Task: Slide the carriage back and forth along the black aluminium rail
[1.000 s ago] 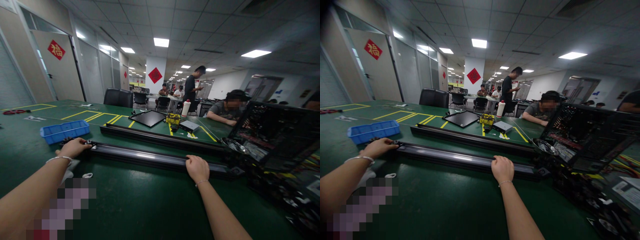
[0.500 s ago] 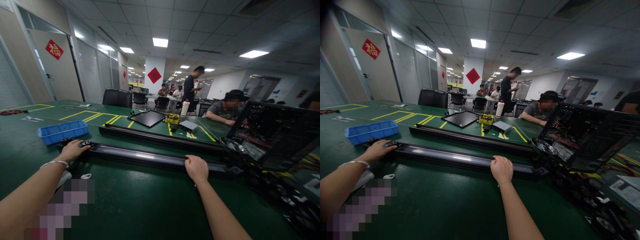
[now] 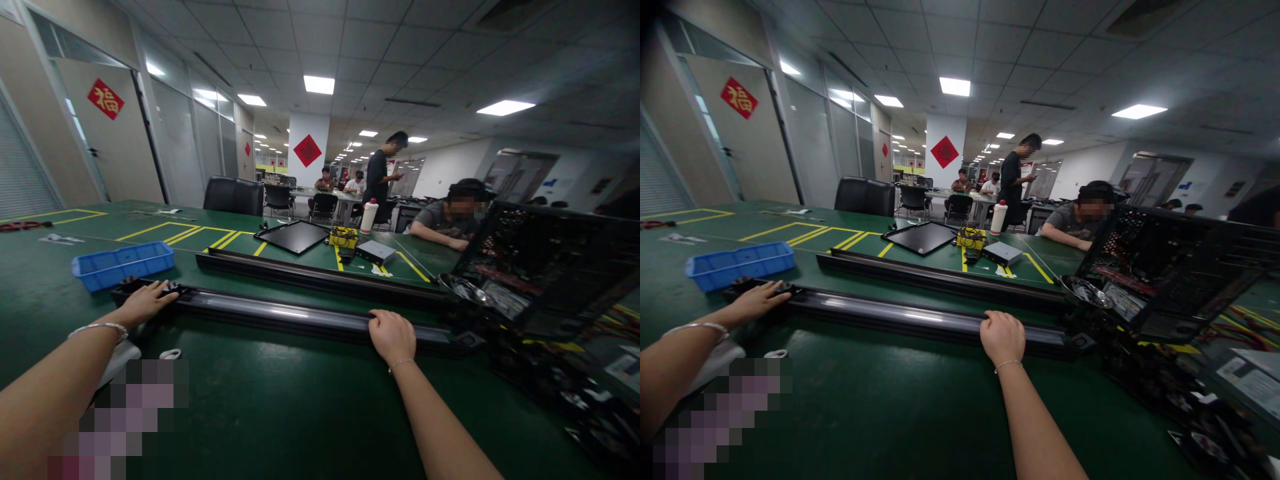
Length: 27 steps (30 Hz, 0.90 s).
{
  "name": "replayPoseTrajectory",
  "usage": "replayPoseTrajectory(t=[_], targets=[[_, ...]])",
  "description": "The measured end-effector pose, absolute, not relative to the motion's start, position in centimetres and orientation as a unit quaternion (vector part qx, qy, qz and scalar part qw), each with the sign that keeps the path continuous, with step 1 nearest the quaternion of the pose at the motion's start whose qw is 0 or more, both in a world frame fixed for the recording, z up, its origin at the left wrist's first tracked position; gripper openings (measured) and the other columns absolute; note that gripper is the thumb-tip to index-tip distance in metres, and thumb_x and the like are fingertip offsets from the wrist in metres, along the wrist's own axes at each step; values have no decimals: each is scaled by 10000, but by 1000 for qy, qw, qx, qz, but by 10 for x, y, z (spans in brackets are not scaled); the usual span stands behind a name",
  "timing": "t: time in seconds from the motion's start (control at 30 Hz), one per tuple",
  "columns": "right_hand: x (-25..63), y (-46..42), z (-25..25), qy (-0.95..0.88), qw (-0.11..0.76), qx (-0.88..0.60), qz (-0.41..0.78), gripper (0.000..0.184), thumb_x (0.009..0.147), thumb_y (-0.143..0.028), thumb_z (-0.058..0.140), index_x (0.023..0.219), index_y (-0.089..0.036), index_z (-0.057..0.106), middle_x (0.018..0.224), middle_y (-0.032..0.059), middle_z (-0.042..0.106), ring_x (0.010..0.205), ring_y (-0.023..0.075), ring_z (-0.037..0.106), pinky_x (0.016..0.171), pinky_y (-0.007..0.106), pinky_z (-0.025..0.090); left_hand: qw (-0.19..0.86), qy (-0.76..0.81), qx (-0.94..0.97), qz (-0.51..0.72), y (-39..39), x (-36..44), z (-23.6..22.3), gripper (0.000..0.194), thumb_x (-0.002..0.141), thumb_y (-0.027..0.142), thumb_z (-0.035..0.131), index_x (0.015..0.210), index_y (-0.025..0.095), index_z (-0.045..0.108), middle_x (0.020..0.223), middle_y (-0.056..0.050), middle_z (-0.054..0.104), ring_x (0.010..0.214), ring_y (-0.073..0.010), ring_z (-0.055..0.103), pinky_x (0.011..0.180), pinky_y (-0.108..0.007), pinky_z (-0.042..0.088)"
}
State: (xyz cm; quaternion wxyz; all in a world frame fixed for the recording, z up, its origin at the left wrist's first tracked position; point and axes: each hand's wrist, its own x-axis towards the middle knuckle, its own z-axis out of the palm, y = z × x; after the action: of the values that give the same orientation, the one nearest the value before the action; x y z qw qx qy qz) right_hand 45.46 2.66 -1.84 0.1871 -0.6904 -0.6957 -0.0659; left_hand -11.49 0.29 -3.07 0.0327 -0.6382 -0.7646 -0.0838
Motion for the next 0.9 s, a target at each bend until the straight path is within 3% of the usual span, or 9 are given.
replayPoseTrajectory(t=[0.17, 0.47, 0.73, 0.9], targets=[[455, 27, -18, -696, 180, -692, -63, 384, 807, -234, 362, 1041, -240, 666, 1120, 10, 653, 1056, 163, 542, 922, 305, 324, 30, -759, -649, 23, -1, -115, -28, 497, 624, 247, 472, 1083, 138, 629, 1344, -140, 490, 1313, -349, 310, 1038, -401, 258], [454, 25, -15, -697, 177, -692, -55, 391, 805, -234, 357, 1050, -236, 662, 1130, 9, 648, 1066, 162, 537, 925, 310, 324, 23, -750, -661, -9, 2, -123, -37, 463, 617, 209, 491, 1060, 216, 627, 1251, -95, 586, 1310, -304, 333, 1039, -416, 261], [454, 26, -19, -698, 190, -686, -83, 378, 804, -232, 363, 1018, -239, 674, 1090, 6, 665, 1025, 163, 559, 897, 297, 336, 3, -744, -668, -19, -3, -118, -33, 476, 616, 279, 503, 1074, 224, 617, 1234, -107, 592, 1311, -325, 324, 1045, -434, 230], [455, 27, -19, -698, 187, -687, -78, 377, 804, -234, 362, 1015, -240, 675, 1097, 4, 664, 1029, 164, 555, 897, 298, 337, 15, -739, -672, 42, -6, -111, -27, 514, 612, 347, 548, 1110, 242, 619, 1250, -93, 578, 1320, -347, 293, 1051, -427, 204]])
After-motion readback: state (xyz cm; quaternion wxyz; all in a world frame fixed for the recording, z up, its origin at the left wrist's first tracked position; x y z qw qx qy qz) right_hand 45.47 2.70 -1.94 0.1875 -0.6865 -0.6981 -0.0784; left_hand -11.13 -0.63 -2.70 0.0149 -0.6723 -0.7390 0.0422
